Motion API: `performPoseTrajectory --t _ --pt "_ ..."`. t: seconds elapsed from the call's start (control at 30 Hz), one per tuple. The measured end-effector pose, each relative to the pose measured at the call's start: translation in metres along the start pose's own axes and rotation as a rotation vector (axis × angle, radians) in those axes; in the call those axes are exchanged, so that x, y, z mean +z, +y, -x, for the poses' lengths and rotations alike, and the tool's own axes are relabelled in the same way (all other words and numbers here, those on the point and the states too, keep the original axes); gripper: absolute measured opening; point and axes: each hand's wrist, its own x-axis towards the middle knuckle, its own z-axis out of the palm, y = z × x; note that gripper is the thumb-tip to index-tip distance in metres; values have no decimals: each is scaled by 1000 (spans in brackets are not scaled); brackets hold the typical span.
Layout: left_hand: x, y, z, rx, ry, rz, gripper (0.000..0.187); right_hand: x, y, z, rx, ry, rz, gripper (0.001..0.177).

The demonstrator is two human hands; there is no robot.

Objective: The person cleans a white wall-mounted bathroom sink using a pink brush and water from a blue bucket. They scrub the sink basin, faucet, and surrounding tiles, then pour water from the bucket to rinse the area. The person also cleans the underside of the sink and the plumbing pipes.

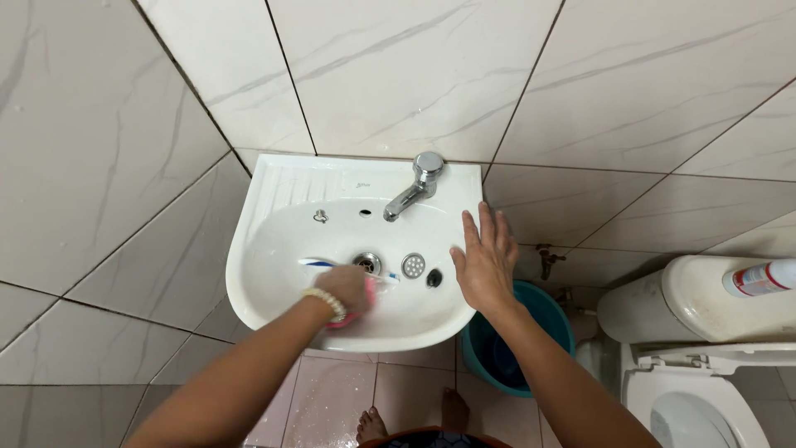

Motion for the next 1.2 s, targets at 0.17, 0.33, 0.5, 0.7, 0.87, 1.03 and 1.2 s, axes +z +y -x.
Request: performPoseTrajectory --t 0.17,0.33,0.5,0.7,0.87,1.03,1.2 --pt "4 -37 10 -98 239 -98 24 -7 -5 -3 33 -36 -19 70" --pt "-17 31 15 93 -174 109 55 -13 -9 -1 101 -122 -10 74" --pt "-78 -2 27 82 76 433 52 -18 -11 -8 126 -166 -53 91" --pt "-130 0 -10 -287 646 530 57 -27 -17 -39 48 -198 112 102" --pt "-121 32 -44 -25 621 532 52 -37 -28 -51 58 -251 227 104" --pt "-131 -71 -32 -301 759 392 41 -35 -25 -62 70 -241 150 104" --pt "-130 -42 -64 -542 851 418 33 -29 -20 -64 50 -205 87 104"
